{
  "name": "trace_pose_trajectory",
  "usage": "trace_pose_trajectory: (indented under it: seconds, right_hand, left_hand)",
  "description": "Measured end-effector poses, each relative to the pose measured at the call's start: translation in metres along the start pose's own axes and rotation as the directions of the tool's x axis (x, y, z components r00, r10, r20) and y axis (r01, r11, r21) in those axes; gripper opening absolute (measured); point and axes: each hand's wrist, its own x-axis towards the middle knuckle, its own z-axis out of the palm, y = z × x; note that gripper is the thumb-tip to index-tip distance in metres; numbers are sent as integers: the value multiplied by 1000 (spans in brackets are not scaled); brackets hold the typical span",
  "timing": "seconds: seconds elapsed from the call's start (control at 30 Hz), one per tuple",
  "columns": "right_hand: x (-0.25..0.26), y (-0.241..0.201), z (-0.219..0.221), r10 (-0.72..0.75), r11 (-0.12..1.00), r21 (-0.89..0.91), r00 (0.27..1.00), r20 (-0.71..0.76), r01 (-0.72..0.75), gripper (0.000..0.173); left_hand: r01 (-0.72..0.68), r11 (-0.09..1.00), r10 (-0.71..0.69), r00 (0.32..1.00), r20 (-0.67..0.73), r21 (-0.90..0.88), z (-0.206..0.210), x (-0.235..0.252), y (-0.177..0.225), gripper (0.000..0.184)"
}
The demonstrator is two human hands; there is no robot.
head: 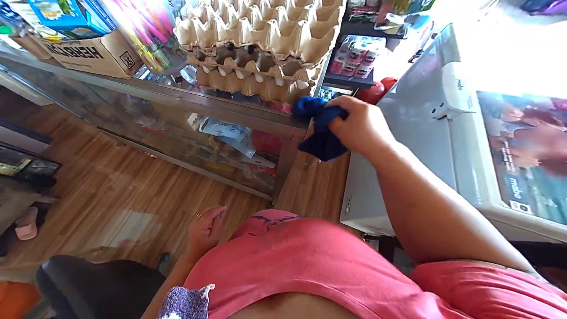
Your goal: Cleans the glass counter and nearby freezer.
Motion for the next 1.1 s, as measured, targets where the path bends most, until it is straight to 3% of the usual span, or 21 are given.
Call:
trace_pose_trajectory:
  seconds: [0.07,0.1,0.17,0.23,0.3,0.37,0.43,0.53,0.63,0.7,0.8,0.87,0.9,1.0,1.1]
  right_hand:
    - [8,21,-21,136,990,33,989,-61,-134,27]
    - [11,29,-27,137,990,45,985,-108,-133,28]
    - [14,38,-28,-19,999,45,984,-180,27,29]
    - [16,40,-15,-284,953,55,943,-172,297,27]
    - [22,44,13,-503,850,99,853,-138,517,27]
    - [37,63,47,-656,723,91,721,-224,685,25]
    - [59,86,63,-721,623,76,609,-331,778,18]
    - [91,106,60,-765,530,100,526,-373,842,13]
    - [120,124,60,-790,455,102,453,-413,885,12]
    - [141,139,60,-735,509,161,524,-430,846,13]
    - [180,160,48,-545,719,232,739,-396,655,14]
    - [201,173,18,-328,896,254,928,-176,365,25]
    - [211,182,0,-212,942,251,975,-74,224,29]
    - [205,216,-65,31,960,280,998,-61,-13,34]
    - [151,250,-152,141,960,261,978,-152,-98,36]
  left_hand:
    - [65,997,-64,997,-42,43,-4,-4,3,27]
    - [92,993,-88,994,-62,69,-5,-2,7,27]
    - [94,990,-81,989,-122,102,-4,11,15,26]
    - [43,992,-24,987,-159,119,2,37,26,26]
    - [-29,991,49,988,-150,130,14,73,40,26]
    - [-113,981,130,986,-108,156,33,112,50,28]
    - [-170,965,181,983,-36,199,58,146,55,35]
    - [-173,953,165,985,52,249,97,180,61,45]
    - [-120,952,116,993,28,283,127,190,63,46]
    - [-80,951,94,995,-32,297,137,188,65,42]
    - [-67,950,96,992,-79,305,141,189,72,37]
    - [-66,941,95,993,-71,332,142,189,79,38]
    - [-64,933,95,993,-72,354,142,190,85,37]
    - [-152,902,207,974,-96,404,147,190,114,30]
    - [-412,865,436,900,-20,287,175,208,144,22]
